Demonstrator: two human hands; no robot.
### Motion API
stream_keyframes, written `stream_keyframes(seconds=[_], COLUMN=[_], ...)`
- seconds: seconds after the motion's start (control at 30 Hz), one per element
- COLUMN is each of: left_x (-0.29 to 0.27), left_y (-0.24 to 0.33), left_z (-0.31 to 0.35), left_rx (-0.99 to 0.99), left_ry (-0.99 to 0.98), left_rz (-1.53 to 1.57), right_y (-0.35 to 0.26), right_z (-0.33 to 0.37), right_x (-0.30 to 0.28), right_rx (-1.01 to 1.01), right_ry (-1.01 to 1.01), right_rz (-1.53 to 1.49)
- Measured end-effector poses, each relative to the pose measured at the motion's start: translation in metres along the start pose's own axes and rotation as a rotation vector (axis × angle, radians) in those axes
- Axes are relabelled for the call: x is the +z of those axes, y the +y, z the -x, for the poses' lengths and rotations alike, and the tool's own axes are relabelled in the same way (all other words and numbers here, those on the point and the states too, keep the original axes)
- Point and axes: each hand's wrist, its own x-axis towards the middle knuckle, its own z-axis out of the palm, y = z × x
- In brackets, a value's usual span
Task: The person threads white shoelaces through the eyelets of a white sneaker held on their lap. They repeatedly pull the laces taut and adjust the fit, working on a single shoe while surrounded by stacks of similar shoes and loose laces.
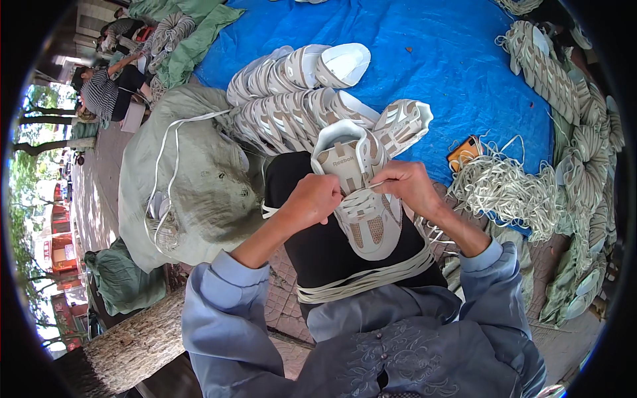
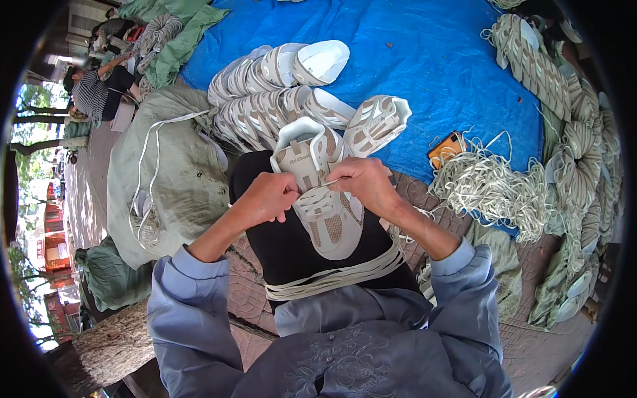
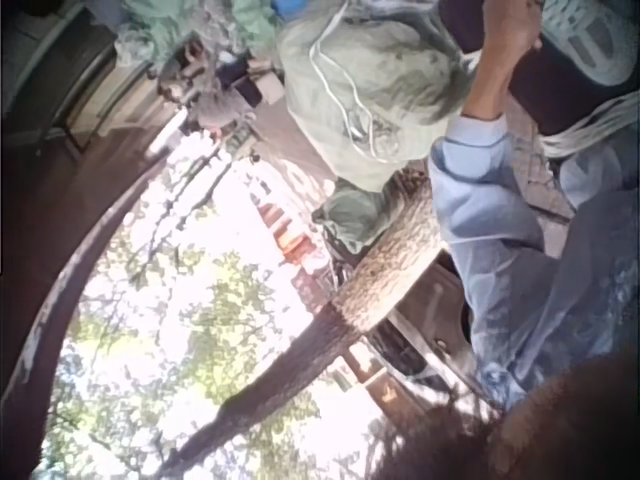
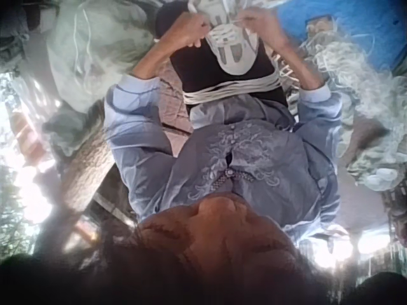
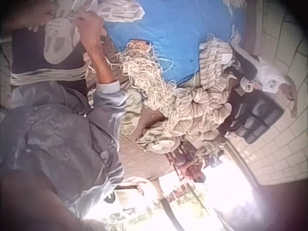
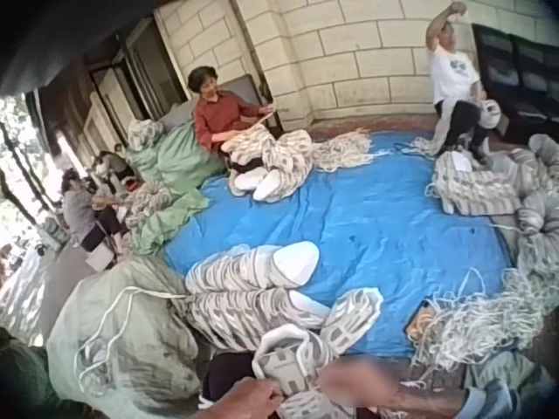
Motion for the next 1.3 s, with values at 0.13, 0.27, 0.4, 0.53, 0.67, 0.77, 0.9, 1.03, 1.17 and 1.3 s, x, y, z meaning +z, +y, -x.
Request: stream_keyframes(seconds=[0.13, 0.27, 0.4, 0.53, 0.67, 0.77, 0.9, 1.03, 1.17, 1.3], left_x=[0.013, 0.012, 0.019, 0.027, 0.026, 0.023, 0.023, 0.023, 0.021, 0.006], left_y=[0.007, 0.010, 0.019, 0.025, 0.022, 0.019, 0.019, 0.020, 0.018, 0.014], left_z=[0.009, 0.006, -0.005, -0.015, -0.026, -0.030, -0.032, -0.040, -0.051, -0.045], left_rx=[0.292, 0.638, 0.513, 0.153, 0.110, 0.093, 0.177, 0.224, 0.190, 0.193], left_ry=[0.230, 0.524, 0.631, 0.469, 0.374, 0.294, 0.288, 0.181, 0.093, -0.060], left_rz=[-0.585, -0.620, -0.359, -0.226, 0.055, 0.227, 0.199, -0.034, -0.046, -0.048], right_y=[-0.001, -0.001, 0.001, 0.000, -0.003, -0.004, 0.004, 0.010, 0.007, 0.005], right_z=[0.003, 0.005, 0.001, -0.007, -0.009, -0.007, -0.007, -0.011, -0.015, -0.019], right_x=[-0.008, -0.016, -0.014, -0.009, -0.003, 0.001, -0.007, -0.012, -0.011, -0.010], right_rx=[-0.199, -0.195, -0.176, -0.304, -0.376, -0.522, -0.445, -0.367, -0.446, -0.377], right_ry=[-0.034, -0.077, -0.031, -0.023, -0.055, -0.049, -0.043, -0.056, -0.029, -0.091], right_rz=[0.244, 0.311, 0.331, 0.469, 0.812, 0.909, 0.712, 0.584, 0.639, 0.365])
